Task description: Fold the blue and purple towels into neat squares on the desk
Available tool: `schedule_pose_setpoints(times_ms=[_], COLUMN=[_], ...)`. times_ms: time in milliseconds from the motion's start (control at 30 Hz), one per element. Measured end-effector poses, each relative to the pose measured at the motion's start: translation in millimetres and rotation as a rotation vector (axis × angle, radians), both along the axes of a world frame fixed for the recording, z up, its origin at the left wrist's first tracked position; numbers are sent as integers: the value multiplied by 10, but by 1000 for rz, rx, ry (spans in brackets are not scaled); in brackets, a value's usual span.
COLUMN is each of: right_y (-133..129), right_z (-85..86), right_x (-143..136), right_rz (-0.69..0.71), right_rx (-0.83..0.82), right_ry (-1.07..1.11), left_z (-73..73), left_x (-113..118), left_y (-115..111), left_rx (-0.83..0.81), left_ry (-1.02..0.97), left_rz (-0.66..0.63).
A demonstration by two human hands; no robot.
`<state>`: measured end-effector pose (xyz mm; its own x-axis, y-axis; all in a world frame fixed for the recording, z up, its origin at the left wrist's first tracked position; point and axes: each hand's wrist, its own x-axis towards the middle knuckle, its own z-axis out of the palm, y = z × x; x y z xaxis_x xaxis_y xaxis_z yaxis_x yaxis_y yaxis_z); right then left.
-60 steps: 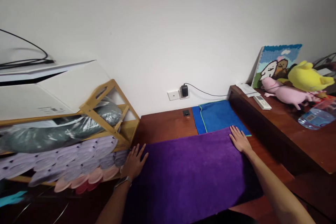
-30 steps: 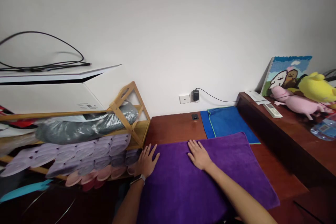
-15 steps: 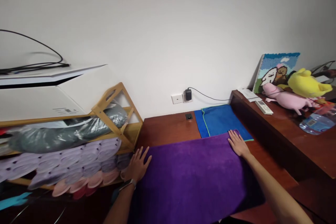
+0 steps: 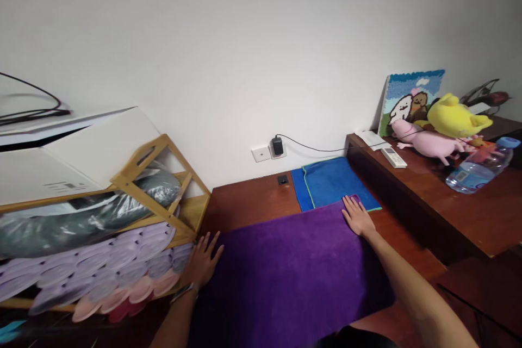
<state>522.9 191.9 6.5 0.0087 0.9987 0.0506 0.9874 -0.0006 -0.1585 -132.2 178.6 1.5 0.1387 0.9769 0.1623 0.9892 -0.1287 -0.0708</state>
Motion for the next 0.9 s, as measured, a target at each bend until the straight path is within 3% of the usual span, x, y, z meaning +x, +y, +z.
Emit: schedule_pose_setpoints(times_ms=[200, 333, 433, 500, 633, 700, 733, 800, 900], right_y=[50, 28, -171, -394, -840, -979, -1024, -1082, -1134], right_z=[-3, 149, 239, 246, 188, 151, 129, 74, -21], right_x=[22, -119, -631, -1188, -2305, -2534, -2516, -2211, -1285], right_rz=[-17, -65, -41, 90, 380, 434, 435, 387, 216], right_rx=[-22, -24, 87, 127, 144, 130, 111, 66, 23], right_ry=[-5, 4, 47, 106, 227, 257, 257, 231, 152], left_z=[-9, 192, 379, 431, 343, 283, 264, 240, 192], left_x=[39, 140, 461, 863, 1787, 1997, 1982, 1702, 897], left_y=[7, -30, -174, -377, -939, -1156, -1227, -1309, -1380], left_rx=[-20, 5, 60, 80, 68, 29, 10, -7, 21], left_ry=[12, 11, -1, -33, -113, -123, -121, -106, -52], left_rz=[11, 38, -52, -166, -331, -338, -307, -183, 0])
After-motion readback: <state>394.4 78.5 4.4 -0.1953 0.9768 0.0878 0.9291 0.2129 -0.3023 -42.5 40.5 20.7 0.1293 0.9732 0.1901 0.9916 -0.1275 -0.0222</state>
